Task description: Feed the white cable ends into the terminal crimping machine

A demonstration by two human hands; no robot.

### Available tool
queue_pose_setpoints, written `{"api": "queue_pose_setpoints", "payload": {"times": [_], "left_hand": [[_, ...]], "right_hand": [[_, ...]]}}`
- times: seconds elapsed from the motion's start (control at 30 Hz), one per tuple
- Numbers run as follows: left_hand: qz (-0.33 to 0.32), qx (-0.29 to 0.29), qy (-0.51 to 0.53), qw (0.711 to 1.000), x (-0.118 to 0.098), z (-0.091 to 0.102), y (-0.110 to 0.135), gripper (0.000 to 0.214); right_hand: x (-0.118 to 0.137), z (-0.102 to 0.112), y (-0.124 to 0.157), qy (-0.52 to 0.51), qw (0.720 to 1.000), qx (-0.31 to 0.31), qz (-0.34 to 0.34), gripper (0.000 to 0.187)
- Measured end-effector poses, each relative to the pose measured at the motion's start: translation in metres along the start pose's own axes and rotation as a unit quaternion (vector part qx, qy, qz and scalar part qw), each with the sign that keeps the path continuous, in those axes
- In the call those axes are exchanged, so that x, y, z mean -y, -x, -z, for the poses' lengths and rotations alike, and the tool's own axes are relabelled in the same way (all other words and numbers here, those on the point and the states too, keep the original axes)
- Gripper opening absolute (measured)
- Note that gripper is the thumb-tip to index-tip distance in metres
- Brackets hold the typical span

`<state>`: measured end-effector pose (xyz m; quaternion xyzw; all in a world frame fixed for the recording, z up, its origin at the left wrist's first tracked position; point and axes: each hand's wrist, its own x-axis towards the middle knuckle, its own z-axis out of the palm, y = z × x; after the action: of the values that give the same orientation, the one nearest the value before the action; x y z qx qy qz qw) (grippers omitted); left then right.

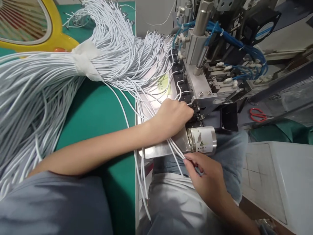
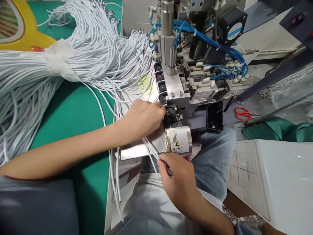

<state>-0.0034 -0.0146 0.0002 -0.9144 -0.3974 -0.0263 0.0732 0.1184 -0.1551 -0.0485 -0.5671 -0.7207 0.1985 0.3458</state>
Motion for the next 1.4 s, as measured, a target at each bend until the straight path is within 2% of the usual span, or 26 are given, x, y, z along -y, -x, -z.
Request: {"api": "queue_pose_setpoints", "payload": {"times": [0.13, 0.27, 0.37, 0.47, 0.6, 0.67, 0.77, 0.9, 0.97, 1.07, 1.13, 1.3, 1.4], "left_hand": [[-0.107, -0.064, 0.13, 0.984, -0.01, 0.005, 0.004, 0.026], [-0.17, -0.098, 0.297, 0.935, -0.013, 0.004, 0.007, 0.035], [-0.163, -0.135, 0.368, 0.905, -0.009, 0.002, 0.006, 0.033], [-0.137, -0.177, 0.4, 0.889, -0.005, 0.001, 0.002, 0.025], [-0.168, -0.179, 0.403, 0.881, -0.001, 0.003, -0.002, 0.019], [-0.172, -0.169, 0.386, 0.891, -0.001, 0.004, -0.002, 0.02], [-0.142, -0.185, 0.374, 0.898, 0.0, 0.006, -0.001, 0.02], [-0.144, -0.174, 0.376, 0.899, 0.002, 0.006, -0.001, 0.02], [-0.16, -0.168, 0.37, 0.9, 0.003, 0.005, -0.001, 0.018], [-0.183, -0.165, 0.361, 0.899, 0.003, 0.005, -0.002, 0.018], [-0.203, -0.16, 0.367, 0.894, 0.002, 0.004, -0.001, 0.018], [-0.222, -0.175, 0.438, 0.854, -0.001, -0.001, -0.001, 0.013], [-0.216, -0.186, 0.421, 0.861, -0.002, -0.002, -0.001, 0.014]], "right_hand": [[-0.002, 0.021, -0.012, 0.038, 0.998, -0.025, 0.041, 0.016], [-0.007, 0.035, -0.024, 0.033, 0.995, -0.069, 0.056, 0.018], [-0.014, 0.035, -0.035, -0.051, 0.984, -0.168, 0.022, 0.021], [-0.02, 0.031, -0.048, -0.172, 0.952, -0.254, -0.005, 0.03], [-0.021, 0.027, -0.061, -0.26, 0.916, -0.307, 0.001, 0.031], [-0.02, 0.027, -0.062, -0.277, 0.912, -0.301, -0.013, 0.031], [-0.022, 0.029, -0.06, -0.276, 0.921, -0.275, -0.032, 0.027], [-0.027, 0.035, -0.058, -0.27, 0.932, -0.244, 0.013, 0.019], [-0.029, 0.038, -0.059, -0.307, 0.923, -0.229, 0.039, 0.019], [-0.028, 0.041, -0.062, -0.341, 0.914, -0.214, 0.043, 0.016], [-0.028, 0.043, -0.064, -0.317, 0.924, -0.21, 0.041, 0.012], [-0.028, 0.048, -0.066, -0.256, 0.95, -0.174, 0.036, 0.009], [-0.028, 0.054, -0.068, -0.197, 0.971, -0.134, 0.007, 0.009]]}}
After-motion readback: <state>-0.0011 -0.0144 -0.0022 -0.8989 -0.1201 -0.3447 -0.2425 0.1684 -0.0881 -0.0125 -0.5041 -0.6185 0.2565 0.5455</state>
